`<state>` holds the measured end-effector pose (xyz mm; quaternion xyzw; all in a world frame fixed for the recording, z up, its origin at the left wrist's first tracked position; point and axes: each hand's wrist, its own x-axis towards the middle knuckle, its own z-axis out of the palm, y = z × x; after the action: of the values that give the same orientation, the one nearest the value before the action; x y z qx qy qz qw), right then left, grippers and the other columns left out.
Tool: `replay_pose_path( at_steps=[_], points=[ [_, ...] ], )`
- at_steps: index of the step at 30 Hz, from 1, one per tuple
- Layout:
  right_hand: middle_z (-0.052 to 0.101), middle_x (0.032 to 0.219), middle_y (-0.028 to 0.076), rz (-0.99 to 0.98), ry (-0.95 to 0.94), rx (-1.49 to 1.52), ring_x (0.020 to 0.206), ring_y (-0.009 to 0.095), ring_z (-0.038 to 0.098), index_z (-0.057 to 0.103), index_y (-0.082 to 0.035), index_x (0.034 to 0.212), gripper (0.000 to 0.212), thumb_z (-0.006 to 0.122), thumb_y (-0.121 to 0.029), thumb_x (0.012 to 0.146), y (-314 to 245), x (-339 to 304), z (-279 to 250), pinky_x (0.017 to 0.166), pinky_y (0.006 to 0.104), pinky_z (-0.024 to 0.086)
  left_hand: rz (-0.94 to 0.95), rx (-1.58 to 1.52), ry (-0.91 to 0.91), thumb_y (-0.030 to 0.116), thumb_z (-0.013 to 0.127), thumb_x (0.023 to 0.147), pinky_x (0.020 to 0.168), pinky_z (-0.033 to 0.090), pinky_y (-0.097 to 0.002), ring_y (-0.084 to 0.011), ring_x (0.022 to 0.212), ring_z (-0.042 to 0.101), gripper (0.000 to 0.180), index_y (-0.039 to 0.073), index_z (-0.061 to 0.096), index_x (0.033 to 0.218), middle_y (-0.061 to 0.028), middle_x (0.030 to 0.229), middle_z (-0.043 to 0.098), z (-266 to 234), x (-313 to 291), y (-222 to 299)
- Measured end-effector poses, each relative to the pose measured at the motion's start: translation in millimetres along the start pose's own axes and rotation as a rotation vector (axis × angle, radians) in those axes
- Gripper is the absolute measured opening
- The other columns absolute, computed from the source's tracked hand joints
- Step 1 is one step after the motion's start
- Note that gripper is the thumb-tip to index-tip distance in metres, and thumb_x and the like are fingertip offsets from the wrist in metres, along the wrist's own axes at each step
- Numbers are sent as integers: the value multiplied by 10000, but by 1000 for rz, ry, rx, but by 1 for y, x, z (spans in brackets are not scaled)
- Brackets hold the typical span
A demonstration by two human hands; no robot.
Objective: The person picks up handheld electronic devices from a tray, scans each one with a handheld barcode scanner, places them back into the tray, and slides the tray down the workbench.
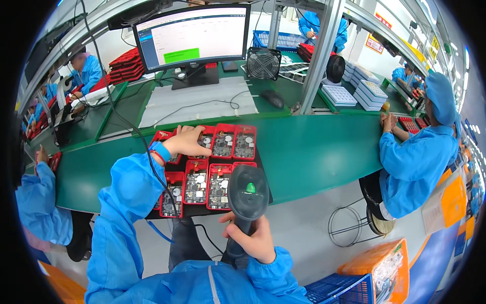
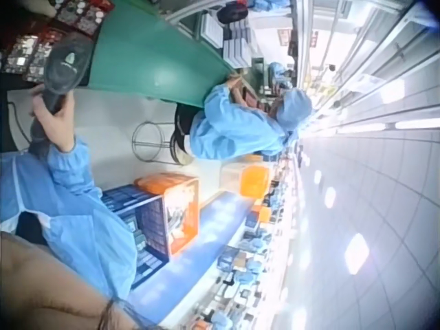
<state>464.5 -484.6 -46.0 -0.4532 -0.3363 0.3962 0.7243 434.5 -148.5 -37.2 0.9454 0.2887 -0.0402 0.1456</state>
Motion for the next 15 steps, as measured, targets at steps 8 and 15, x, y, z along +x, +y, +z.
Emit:
replay_pose_path(
  at_steps=[8,15],
  points=[
    [628,1067,179,46,-43,56,788,146,619,432,14,1236,434,638,-31,858,-6,-13,-31,709,296,517,-65,47,84,419,756,650,1064,257,-482,-474,1230,365,983,12,241,1382,-333,1240,451,6,3,30],
    [595,957,179,6,29,386,726,224,607,348,9,1349,647,641,-228,823,3,-13,-37,666,325,482,486,-129,452,180,756,628,779,490,-461,-454,906,585,745,60,344,1237,-251,978,586,-21,1,69]
  ],
)
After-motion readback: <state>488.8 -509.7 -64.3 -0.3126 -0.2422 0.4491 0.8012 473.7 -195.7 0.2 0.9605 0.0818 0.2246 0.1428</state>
